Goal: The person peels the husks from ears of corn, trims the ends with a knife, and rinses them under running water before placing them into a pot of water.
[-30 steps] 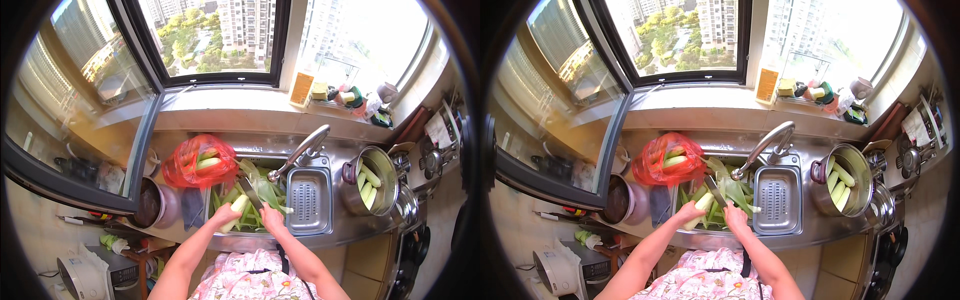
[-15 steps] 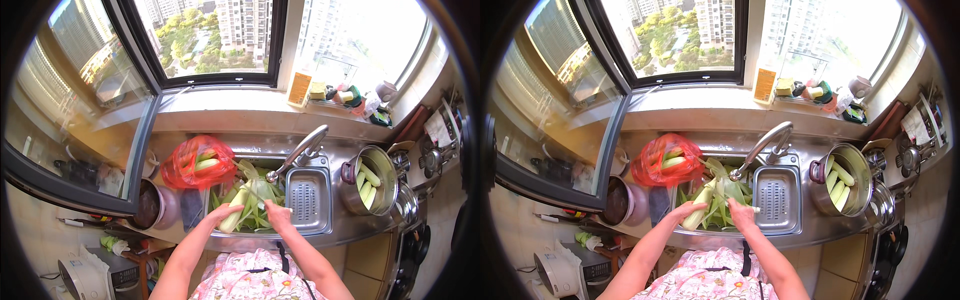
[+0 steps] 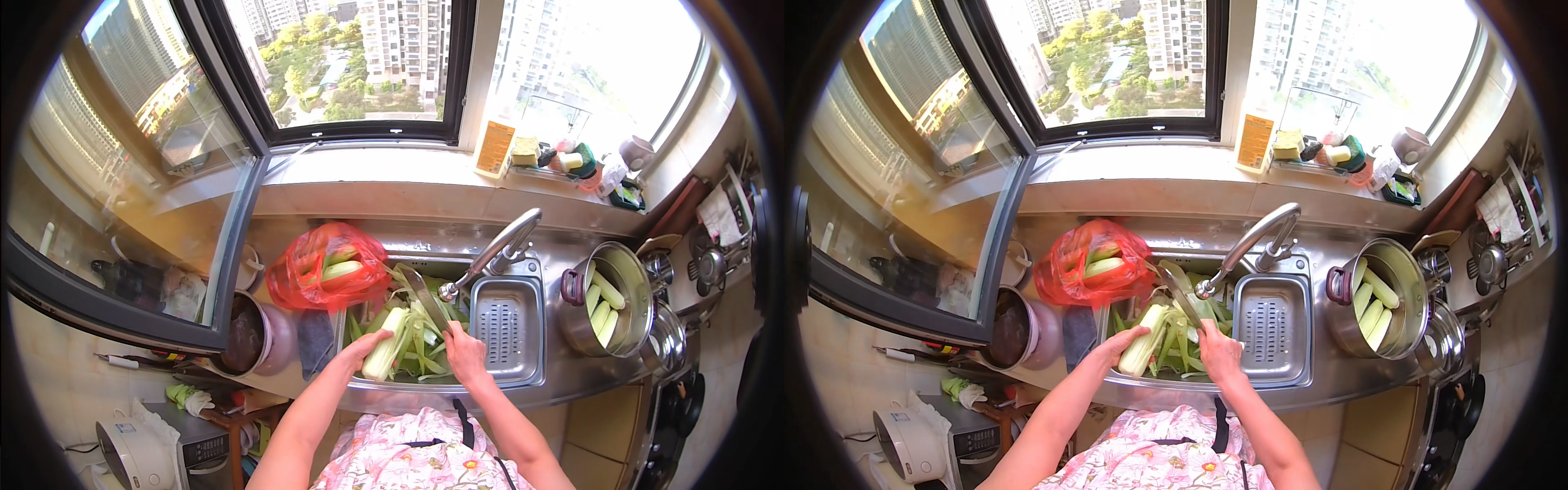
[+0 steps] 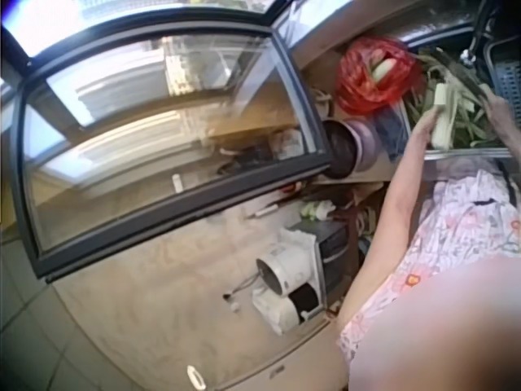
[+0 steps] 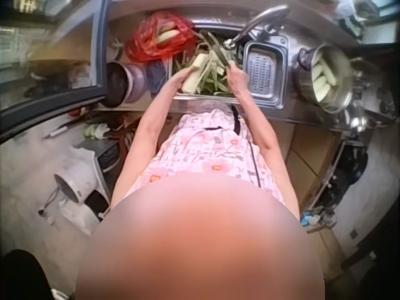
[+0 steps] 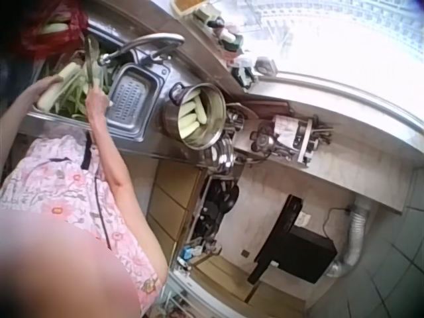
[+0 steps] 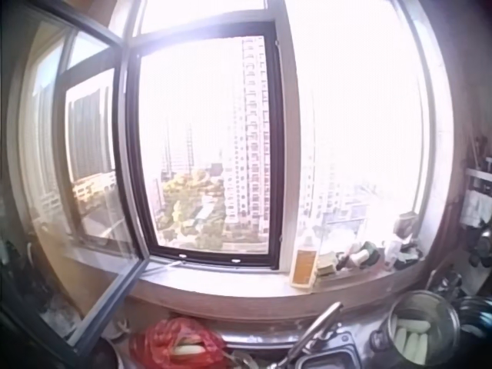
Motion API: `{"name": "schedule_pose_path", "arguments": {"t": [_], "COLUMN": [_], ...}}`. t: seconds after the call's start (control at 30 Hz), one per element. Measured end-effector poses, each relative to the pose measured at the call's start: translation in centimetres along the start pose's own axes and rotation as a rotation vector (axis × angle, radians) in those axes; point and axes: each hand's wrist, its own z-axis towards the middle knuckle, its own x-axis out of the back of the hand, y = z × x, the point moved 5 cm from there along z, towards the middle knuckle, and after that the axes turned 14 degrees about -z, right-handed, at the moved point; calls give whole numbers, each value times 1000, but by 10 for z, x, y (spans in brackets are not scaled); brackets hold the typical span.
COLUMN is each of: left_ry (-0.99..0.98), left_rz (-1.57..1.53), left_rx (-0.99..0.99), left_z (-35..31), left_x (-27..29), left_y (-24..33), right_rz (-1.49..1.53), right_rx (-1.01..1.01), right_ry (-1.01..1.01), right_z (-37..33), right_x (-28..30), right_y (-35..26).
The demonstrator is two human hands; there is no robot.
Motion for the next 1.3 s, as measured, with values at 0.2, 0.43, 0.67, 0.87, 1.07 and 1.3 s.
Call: {"name": "schedule_pose_path", "arguments": {"t": [0.2, 0.43, 0.67, 0.87, 1.07, 1.3], "left_ry": [-106, -390, -416, -353, -244, -176], "left_rz": [-403, -499, -509, -190, -67, -115], "left_rx": [194, 219, 237, 198, 121, 5], "left_z": [-2, -1, -7, -17, -3, 30], "left_x": [3, -14, -19, -40, -41, -32], "left_y": [-2, -6, -7, 5, 4, 5], "right_rz": [73, -225, 28, -258, -410, -709], "right_rx": [83, -29, 60, -41, 52, -69], "right_ry": [187, -241, 96, -241, -30, 0], "right_z": [-16, -20, -16, -38, -69, -129], "right_x": [-24, -92, -35, -59, 20, 15], "right_y": [-8, 26, 2, 40, 70, 165]}}
